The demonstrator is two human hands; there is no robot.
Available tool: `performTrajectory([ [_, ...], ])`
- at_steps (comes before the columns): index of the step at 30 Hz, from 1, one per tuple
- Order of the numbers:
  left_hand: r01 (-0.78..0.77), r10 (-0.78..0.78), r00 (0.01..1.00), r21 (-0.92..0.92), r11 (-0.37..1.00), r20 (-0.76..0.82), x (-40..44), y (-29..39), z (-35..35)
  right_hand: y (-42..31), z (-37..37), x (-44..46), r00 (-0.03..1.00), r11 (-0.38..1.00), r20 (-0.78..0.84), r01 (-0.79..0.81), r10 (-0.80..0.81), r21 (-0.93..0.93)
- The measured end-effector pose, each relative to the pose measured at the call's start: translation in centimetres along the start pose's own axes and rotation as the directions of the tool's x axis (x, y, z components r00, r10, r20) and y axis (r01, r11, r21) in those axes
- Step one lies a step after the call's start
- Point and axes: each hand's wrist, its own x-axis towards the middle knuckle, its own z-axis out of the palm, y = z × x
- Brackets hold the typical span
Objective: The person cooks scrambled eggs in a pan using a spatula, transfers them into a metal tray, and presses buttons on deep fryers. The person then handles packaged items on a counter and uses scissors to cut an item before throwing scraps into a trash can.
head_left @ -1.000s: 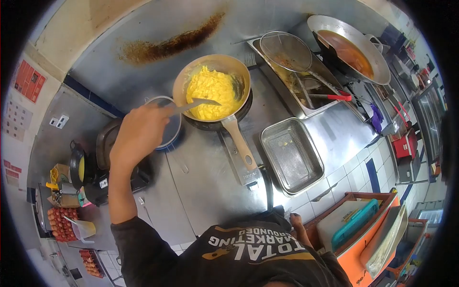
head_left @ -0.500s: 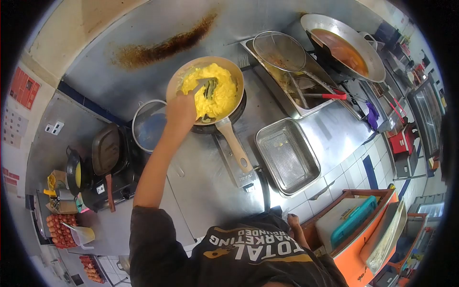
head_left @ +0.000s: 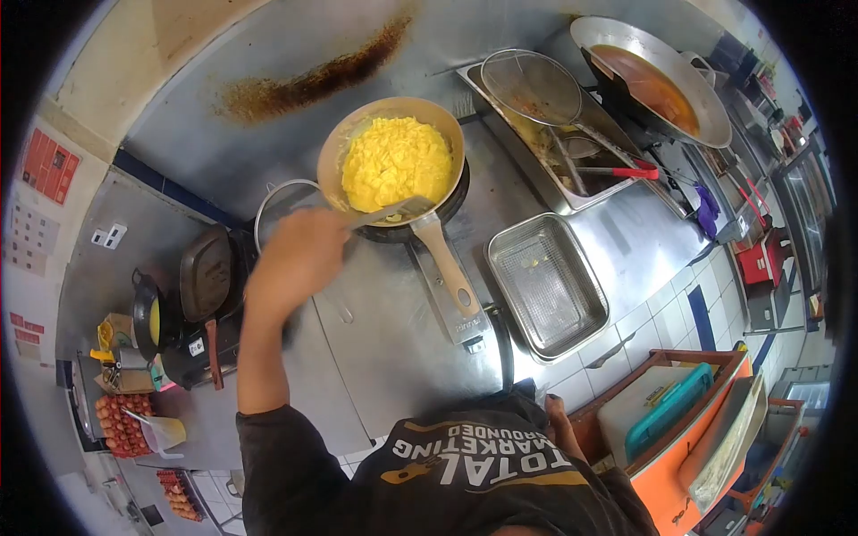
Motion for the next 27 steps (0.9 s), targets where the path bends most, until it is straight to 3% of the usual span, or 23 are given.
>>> performTrajectory([
  [1,0.034,-0.034,0.999,0.047,0.998,-0.012,1.1,-0.4,2.3,-1.7,-0.3,-0.9,1.0,1.0,-0.001,0.003,-0.003,-0.003],
  [3,0.07,-0.059,0.992,0.092,0.993,-0.113,3.2,-0.4,5.5,-4.8,-0.9,-2.7,0.996,0.953,0.067,-0.072,0.055,0.294],
  [8,0.099,-0.07,0.938,0.068,0.993,-0.339,9.0,-0.9,10.2,-5.0,-1.7,-2.5,0.995,0.972,0.036,-0.099,0.093,0.214],
  [9,0.156,-0.132,0.944,0.057,0.986,-0.304,9.8,-1.3,10.5,-5.3,-1.9,-2.8,0.988,0.972,0.064,-0.152,0.142,0.18],
  [11,0.213,-0.192,0.945,0.051,0.976,-0.266,9.9,-2.3,10.1,-4.4,-1.5,-2.8,0.994,0.982,0.035,-0.11,0.106,0.153],
  [13,0.109,-0.096,0.965,0.04,0.993,-0.244,8.9,-4.7,8.3,-3.9,-1.5,-2.8,0.998,0.99,0.007,-0.068,0.067,0.125],
  [16,0.078,-0.068,0.969,0.033,0.996,-0.237,4.1,-4.3,2.4,-2.9,-0.9,-3.4,0.997,0.995,0.001,-0.077,0.077,0.059],
  [18,0.039,-0.02,0.965,0.066,0.997,-0.262,1.5,-3.5,-1.1,2.2,-0.4,-0.5,0.99,0.992,0.137,0.004,-0.021,0.123],
  [19,0.068,-0.057,0.988,0.072,0.995,-0.142,0.5,-2.8,-3.2,5.5,1.1,2.1,0.995,0.987,0.089,-0.061,0.049,0.148],
  [20,0.098,-0.096,0.995,0.081,0.992,-0.025,-0.2,-2.6,-4.2,4.6,1.2,1.6,0.994,0.987,0.099,-0.061,0.047,0.145],
  [24,0.107,-0.12,0.988,0.129,0.986,0.096,-0.5,-3.8,-1.8,-1.4,-0.4,-1.2,0.996,0.987,0.084,-0.036,0.023,0.158],
  [27,0.133,-0.132,0.991,0.187,0.973,-0.02,1.6,-4.1,2.3,-4.5,-1.1,-1.8,0.998,0.985,0.047,-0.058,0.051,0.162],
])
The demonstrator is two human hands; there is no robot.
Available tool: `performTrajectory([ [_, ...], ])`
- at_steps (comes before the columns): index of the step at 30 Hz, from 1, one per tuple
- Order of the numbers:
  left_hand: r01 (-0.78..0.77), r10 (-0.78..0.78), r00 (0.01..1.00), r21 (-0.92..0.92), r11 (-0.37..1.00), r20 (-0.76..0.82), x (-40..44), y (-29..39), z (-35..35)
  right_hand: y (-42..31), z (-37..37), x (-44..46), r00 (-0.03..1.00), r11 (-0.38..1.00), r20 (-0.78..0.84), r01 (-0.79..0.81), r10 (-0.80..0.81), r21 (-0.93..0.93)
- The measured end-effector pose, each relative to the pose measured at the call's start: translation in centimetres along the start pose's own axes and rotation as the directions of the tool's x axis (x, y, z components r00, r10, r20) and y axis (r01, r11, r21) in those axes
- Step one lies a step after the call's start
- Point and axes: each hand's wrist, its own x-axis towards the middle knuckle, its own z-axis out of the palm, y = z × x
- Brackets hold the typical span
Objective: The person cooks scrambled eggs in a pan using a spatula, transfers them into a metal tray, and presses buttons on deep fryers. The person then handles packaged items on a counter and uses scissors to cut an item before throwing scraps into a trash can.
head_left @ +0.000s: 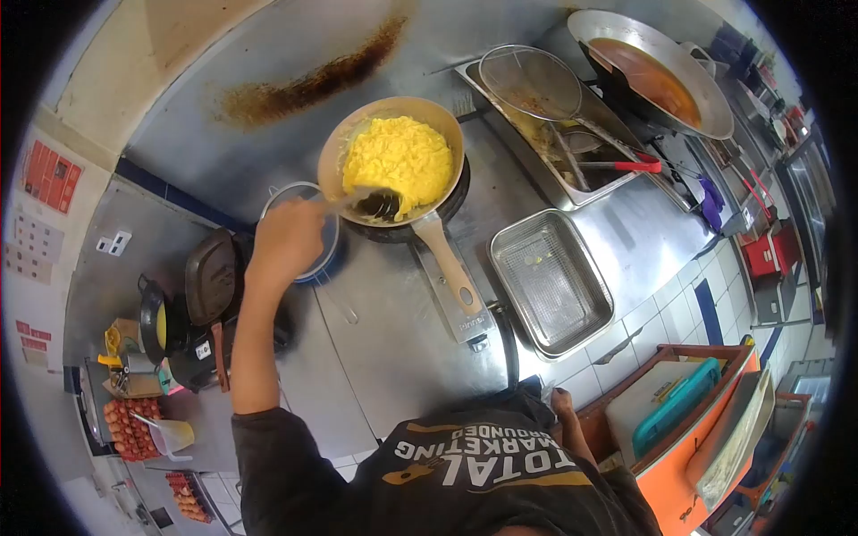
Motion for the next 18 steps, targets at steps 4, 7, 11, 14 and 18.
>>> performTrajectory([
  [4,0.019,-0.027,0.986,-0.055,0.998,-0.163,3.6,0.7,4.7,0.9,-0.5,0.4,0.995,0.985,-0.004,-0.102,0.104,0.141],
  [7,0.049,-0.083,0.965,-0.14,0.989,-0.249,6.2,0.8,7.4,1.0,-1.1,-0.2,0.992,0.982,0.007,-0.124,0.124,0.14],
  [11,-0.006,-0.042,0.963,-0.176,0.984,-0.265,6.6,0.0,5.4,3.3,-0.4,0.3,0.988,0.989,-0.066,-0.134,0.138,0.064],
  [14,-0.023,-0.011,0.979,-0.166,0.986,-0.202,3.9,-1.7,1.5,5.9,-0.2,1.1,0.994,0.997,-0.107,-0.034,0.026,-0.074],
  [18,0.018,-0.023,0.995,-0.059,0.998,-0.101,-0.5,-1.5,-4.5,3.1,-0.3,-0.3,0.996,0.991,-0.054,-0.074,0.068,-0.111],
])
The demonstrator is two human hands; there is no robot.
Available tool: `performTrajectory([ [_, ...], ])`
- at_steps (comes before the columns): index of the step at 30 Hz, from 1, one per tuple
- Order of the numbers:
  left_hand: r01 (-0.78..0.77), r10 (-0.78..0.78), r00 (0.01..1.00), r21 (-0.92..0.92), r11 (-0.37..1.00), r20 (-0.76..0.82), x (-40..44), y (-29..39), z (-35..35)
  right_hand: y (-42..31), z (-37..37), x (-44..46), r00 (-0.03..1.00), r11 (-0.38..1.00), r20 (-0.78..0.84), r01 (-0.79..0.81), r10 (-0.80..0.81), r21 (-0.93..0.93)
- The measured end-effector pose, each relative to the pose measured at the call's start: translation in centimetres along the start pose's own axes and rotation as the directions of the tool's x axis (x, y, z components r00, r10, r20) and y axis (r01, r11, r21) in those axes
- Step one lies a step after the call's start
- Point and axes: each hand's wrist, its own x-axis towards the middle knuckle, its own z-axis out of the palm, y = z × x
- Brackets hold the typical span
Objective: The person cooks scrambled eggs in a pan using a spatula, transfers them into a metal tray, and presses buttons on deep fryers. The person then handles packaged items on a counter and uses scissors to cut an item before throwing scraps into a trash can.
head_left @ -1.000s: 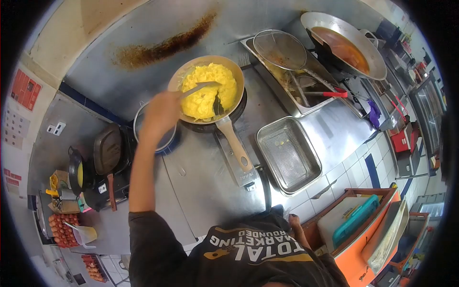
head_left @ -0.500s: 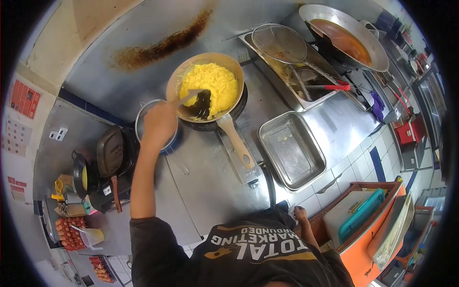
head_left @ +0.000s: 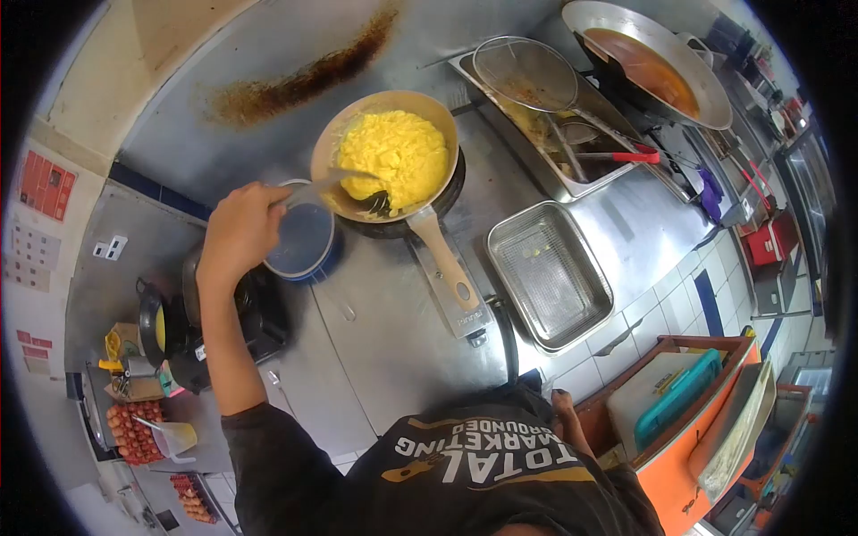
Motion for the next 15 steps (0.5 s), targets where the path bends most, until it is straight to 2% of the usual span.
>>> performTrajectory([
  [2,0.022,-0.039,0.992,0.135,0.991,0.118,-0.9,0.1,-0.9,-0.6,0.2,0.2,0.998,0.997,0.042,-0.033,0.035,-0.065],
  [4,0.018,-0.033,0.993,0.127,0.992,0.115,-0.5,-0.7,1.1,-0.7,0.8,1.0,0.997,0.996,0.009,0.081,-0.082,0.039],
  [5,0.005,-0.018,0.993,0.114,0.993,0.113,0.1,-1.3,2.5,0.0,1.3,2.0,0.996,0.996,0.01,0.084,-0.085,0.041],
  [6,0.004,-0.017,0.994,0.114,0.993,0.111,0.8,-1.9,3.8,1.1,1.7,3.2,0.997,0.989,0.023,0.065,-0.068,0.132],
  [7,-0.003,0.001,0.999,0.046,0.999,0.044,1.6,-2.4,5.3,1.6,1.6,3.9,0.998,0.974,0.035,0.045,-0.054,0.221],
  [8,-0.017,0.016,1.0,-0.023,1.0,-0.026,2.6,-2.8,6.6,0.6,1.3,3.5,0.998,0.974,0.029,0.048,-0.056,0.223],
  [11,-0.046,0.043,0.995,-0.029,0.999,-0.094,5.1,-3.2,9.8,-2.1,0.0,1.0,0.999,0.987,0.023,0.039,-0.043,0.158],
  [13,-0.042,0.036,0.995,-0.059,0.997,-0.096,5.1,-2.7,10.0,-3.5,-0.9,-0.2,0.993,0.996,0.12,-0.03,0.021,0.08],
  [15,-0.046,0.037,0.994,-0.088,0.995,-0.104,5.1,-2.3,9.3,-1.9,-0.1,1.7,0.998,1.0,0.054,-0.014,0.013,0.019],
])
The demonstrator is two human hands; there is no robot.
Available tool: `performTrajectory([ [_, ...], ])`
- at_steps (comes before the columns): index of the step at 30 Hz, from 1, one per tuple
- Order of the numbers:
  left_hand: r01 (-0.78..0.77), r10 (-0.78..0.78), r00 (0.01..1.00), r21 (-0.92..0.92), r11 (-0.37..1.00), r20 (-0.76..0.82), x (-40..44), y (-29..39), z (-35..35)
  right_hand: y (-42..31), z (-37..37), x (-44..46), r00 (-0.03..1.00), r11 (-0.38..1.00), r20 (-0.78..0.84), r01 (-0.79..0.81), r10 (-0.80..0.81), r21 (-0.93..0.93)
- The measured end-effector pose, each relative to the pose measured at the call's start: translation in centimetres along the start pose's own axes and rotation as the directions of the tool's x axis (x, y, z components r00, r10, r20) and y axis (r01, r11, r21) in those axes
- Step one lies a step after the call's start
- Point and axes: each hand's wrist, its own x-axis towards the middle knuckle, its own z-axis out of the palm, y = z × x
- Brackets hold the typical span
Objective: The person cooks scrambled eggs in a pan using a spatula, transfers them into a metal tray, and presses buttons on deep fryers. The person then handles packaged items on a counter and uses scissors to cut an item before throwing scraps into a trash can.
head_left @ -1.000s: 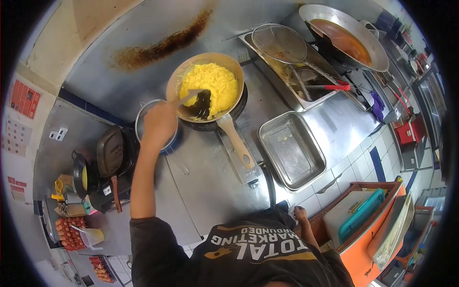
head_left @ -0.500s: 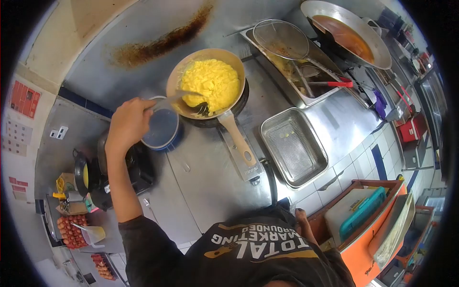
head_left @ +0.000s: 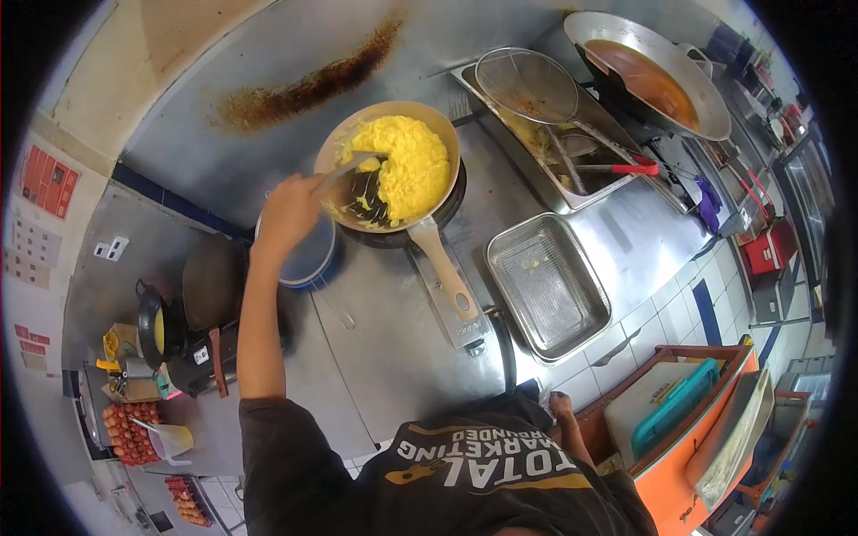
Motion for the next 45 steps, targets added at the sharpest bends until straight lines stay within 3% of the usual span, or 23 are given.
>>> performTrajectory([
  [3,0.028,-0.023,0.999,-0.1,0.995,0.049,-1.6,0.4,-4.2,1.3,0.3,-0.6,0.996,0.996,-0.086,-0.008,0.0,-0.093],
  [5,0.168,-0.161,0.985,-0.113,0.979,0.07,-2.1,0.4,-6.4,2.6,0.9,-0.5,0.994,0.993,-0.109,-0.002,-0.01,-0.115],
  [8,0.187,-0.187,0.982,0.018,0.982,-0.007,-0.4,-2.2,-4.7,4.5,1.4,1.1,0.998,0.999,-0.046,0.037,-0.037,0.01],
  [12,0.317,-0.315,0.948,-0.029,0.948,0.044,4.4,-4.8,0.1,8.1,2.4,5.1,0.99,0.991,-0.049,0.132,-0.131,0.029],
  [14,0.336,-0.278,0.91,-0.154,0.929,0.309,6.4,-4.1,1.0,7.4,1.8,4.5,0.987,0.987,-0.058,0.155,-0.153,0.033],
  [15,0.334,-0.276,0.911,-0.157,0.929,0.306,6.8,-4.0,1.6,5.0,1.4,2.5,0.991,0.991,-0.06,0.12,-0.116,0.065],
  [17,0.066,-0.005,0.98,-0.304,0.95,0.197,7.1,-3.7,2.6,1.2,0.6,-0.7,0.995,0.991,-0.06,0.091,-0.086,0.094],
  [18,0.068,-0.008,0.981,-0.304,0.95,0.193,6.6,-2.7,2.3,0.0,0.2,-1.9,0.999,0.995,-0.048,0.031,-0.026,0.093],
  [20,-0.107,0.124,0.991,-0.262,0.959,0.05,4.8,-0.2,1.1,0.1,0.2,-1.7,0.999,0.996,-0.032,-0.028,0.031,0.087],
  [23,-0.18,0.192,0.979,-0.151,0.972,0.067,2.2,1.3,-0.5,2.5,0.4,0.0,1.0,1.0,-0.028,-0.003,0.003,0.009],
  [26,-0.13,0.134,0.984,-0.043,0.991,0.119,-1.6,4.0,-4.9,2.3,0.6,-0.3,0.999,0.994,0.016,-0.03,0.029,0.107],
  [29,-0.153,0.149,0.985,0.04,0.987,0.088,-5.6,5.5,-8.4,2.0,0.6,-0.5,0.997,0.99,-0.014,0.078,-0.076,0.115],
  [31,-0.044,0.036,0.987,0.044,0.998,0.155,-7.6,6.6,-10.3,1.4,0.6,-0.2,0.999,0.997,-0.031,0.018,-0.015,0.076],
  [35,-0.04,0.019,0.981,0.107,0.993,0.192,-8.1,6.0,-6.0,-2.1,-0.4,-3.0,0.998,0.995,0.016,0.059,-0.06,0.085],
  [37,0.004,-0.021,0.995,0.166,0.986,0.095,-6.5,4.5,-1.8,-1.1,0.0,-1.5,0.999,0.988,0.014,0.043,-0.046,0.147],
  [38,0.006,-0.021,0.996,0.164,0.987,0.09,-5.8,4.4,-0.7,-1.4,-0.1,-1.5,0.999,0.988,0.01,0.048,-0.05,0.146],
  [40,0.03,-0.026,0.997,0.051,0.998,-0.069,-4.9,4.4,0.5,-1.8,-0.2,-1.7,0.998,0.985,0.028,0.042,-0.047,0.166],
  [44,-0.005,0.003,0.998,-0.035,0.999,-0.058,-4.2,1.4,-1.1,-3.1,-1.0,-2.4,0.999,0.994,0.039,-0.032,0.028,0.107],
  [45,0.032,-0.04,0.997,-0.133,0.991,-0.06,-4.2,0.9,-2.5,-3.1,-1.2,-2.9,0.999,0.992,0.036,-0.014,0.009,0.129],
])
